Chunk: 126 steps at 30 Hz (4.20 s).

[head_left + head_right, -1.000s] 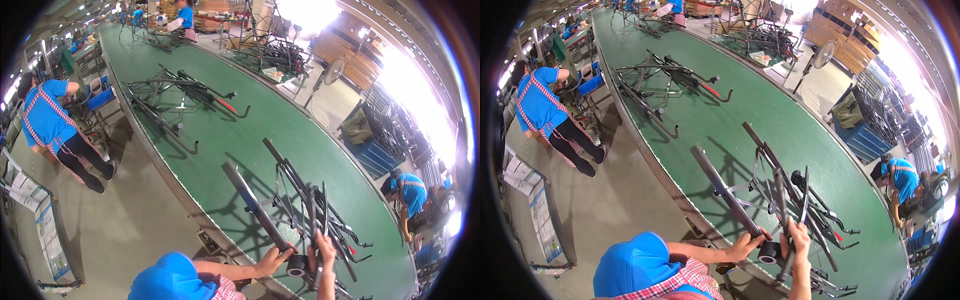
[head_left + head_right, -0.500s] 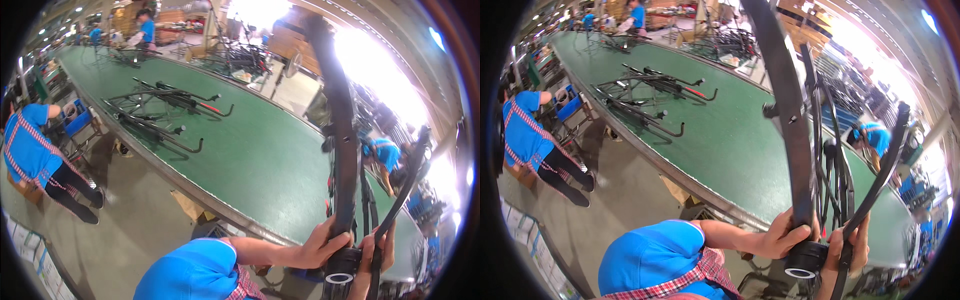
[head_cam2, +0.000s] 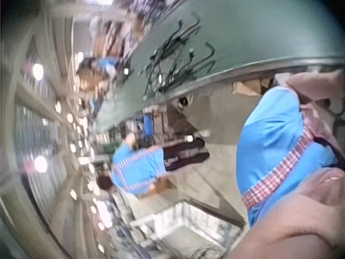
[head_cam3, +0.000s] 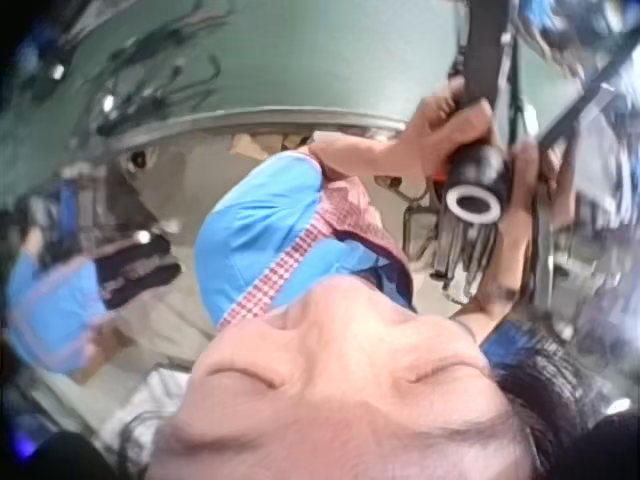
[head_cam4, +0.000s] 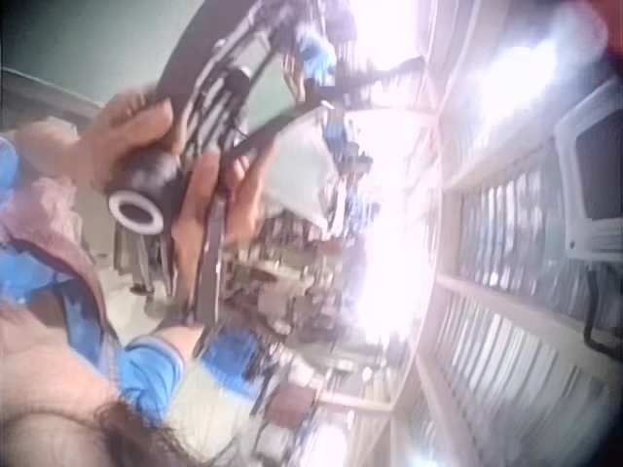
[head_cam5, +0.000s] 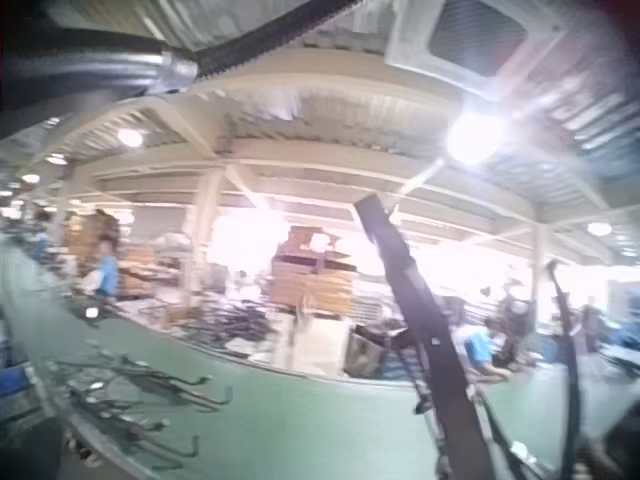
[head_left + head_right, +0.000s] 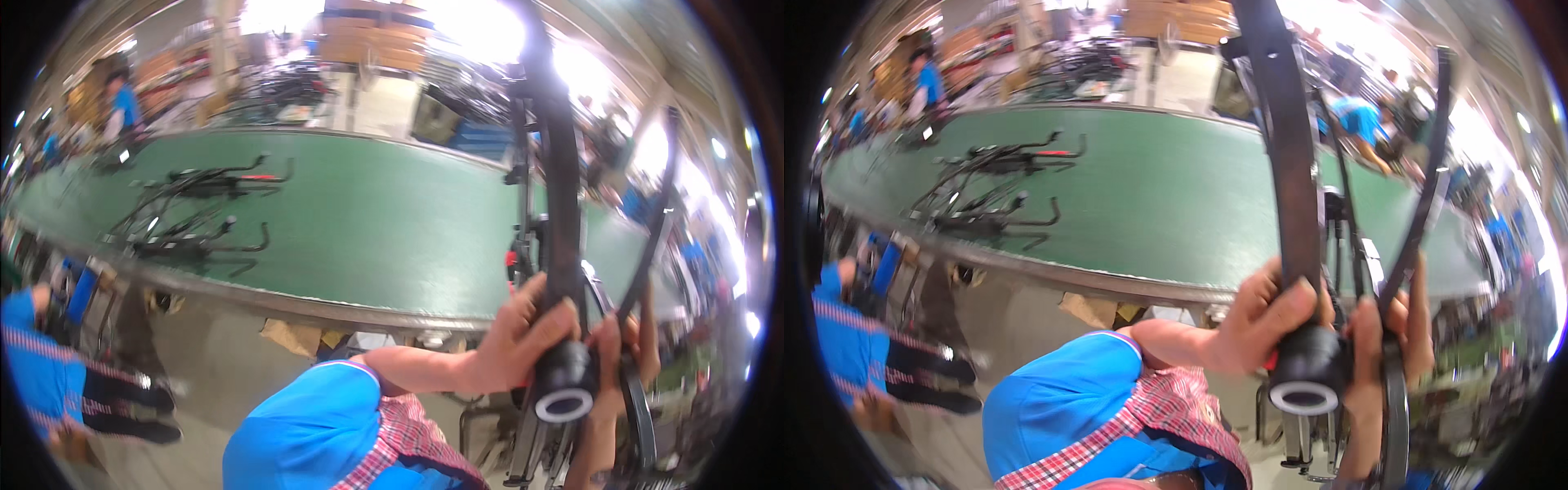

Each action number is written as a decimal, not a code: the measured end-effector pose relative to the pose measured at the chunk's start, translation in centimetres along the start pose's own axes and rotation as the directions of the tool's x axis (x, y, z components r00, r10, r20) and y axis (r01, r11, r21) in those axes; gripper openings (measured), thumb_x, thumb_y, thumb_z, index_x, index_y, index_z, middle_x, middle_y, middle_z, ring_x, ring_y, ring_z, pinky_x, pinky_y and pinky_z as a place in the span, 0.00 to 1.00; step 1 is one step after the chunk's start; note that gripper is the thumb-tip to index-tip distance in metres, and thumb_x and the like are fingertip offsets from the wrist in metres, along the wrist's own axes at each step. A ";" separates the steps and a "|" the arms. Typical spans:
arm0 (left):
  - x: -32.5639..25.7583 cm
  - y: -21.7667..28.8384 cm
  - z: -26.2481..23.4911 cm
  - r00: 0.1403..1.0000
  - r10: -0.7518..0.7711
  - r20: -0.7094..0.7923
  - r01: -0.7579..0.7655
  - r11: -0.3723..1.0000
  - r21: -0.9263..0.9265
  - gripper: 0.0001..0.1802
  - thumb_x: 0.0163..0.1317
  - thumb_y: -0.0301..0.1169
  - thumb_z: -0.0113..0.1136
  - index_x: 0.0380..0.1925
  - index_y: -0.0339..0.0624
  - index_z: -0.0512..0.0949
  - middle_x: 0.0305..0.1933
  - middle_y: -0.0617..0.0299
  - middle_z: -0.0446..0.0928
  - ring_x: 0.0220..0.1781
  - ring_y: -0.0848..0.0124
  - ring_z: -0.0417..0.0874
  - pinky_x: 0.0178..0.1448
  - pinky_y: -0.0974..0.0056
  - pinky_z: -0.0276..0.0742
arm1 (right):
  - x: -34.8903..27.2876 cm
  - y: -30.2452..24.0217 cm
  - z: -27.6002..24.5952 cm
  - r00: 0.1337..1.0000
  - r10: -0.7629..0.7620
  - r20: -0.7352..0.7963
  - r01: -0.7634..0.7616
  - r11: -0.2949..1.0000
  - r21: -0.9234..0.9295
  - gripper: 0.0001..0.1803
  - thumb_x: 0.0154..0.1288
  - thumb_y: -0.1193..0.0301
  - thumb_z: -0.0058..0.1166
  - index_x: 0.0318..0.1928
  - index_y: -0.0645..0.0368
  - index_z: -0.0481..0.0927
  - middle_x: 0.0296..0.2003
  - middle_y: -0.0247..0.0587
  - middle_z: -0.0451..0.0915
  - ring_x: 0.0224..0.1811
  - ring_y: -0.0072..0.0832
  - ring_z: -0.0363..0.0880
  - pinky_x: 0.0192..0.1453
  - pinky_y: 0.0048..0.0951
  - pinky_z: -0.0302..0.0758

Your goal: The person repeatedly picks up black metal frame components from a green conveyor table, places them into a press machine, and operates the press to join parts. After each press, the person removes the assembled frame and returns it to the conveyor. The cycle repeats with multiple frames throughout the clip.

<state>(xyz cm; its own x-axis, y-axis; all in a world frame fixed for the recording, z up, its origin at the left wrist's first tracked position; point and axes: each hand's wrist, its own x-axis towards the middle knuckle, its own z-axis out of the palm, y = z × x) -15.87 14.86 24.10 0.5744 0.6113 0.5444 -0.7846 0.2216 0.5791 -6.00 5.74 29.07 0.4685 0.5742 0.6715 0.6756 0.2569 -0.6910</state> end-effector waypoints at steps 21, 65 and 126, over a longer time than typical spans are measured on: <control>-18.7 -25.2 -11.0 0.127 -0.989 -0.080 0.954 0.099 0.284 0.24 0.64 0.53 0.52 0.33 0.40 0.74 0.30 0.65 0.74 0.29 0.76 0.75 0.35 0.67 0.73 | -31.5 16.0 0.5 0.208 0.765 -0.609 -0.774 0.510 0.376 0.28 0.62 0.70 0.58 0.61 0.66 0.68 0.47 0.33 0.75 0.42 0.16 0.70 0.45 0.17 0.68; -19.0 -25.7 -0.3 0.103 -0.995 0.013 0.909 0.100 0.404 0.20 0.70 0.46 0.45 0.31 0.39 0.70 0.27 0.68 0.69 0.29 0.79 0.68 0.33 0.73 0.66 | -33.4 12.9 -8.5 0.307 0.632 -0.712 -0.863 0.500 0.073 0.27 0.65 0.72 0.52 0.62 0.70 0.63 0.19 0.27 0.71 0.21 0.11 0.63 0.27 0.15 0.63; -17.1 -30.4 -7.2 0.359 -0.916 0.181 0.427 0.333 0.840 0.24 0.61 0.29 0.56 0.54 0.29 0.63 0.50 0.51 0.71 0.53 0.62 0.73 0.56 0.62 0.71 | -33.4 14.3 -10.5 0.413 0.704 -0.578 -0.505 0.705 0.498 0.18 0.56 0.61 0.63 0.34 0.62 0.73 0.32 0.32 0.68 0.35 0.21 0.65 0.42 0.20 0.60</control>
<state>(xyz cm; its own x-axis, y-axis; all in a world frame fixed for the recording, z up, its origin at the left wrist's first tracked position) -3.54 3.12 -7.17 0.9669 -0.1207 -0.2250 0.1798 -0.3037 0.9357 -6.08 -17.92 -0.42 0.9980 -0.0314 -0.0547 -0.0439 0.2782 -0.9595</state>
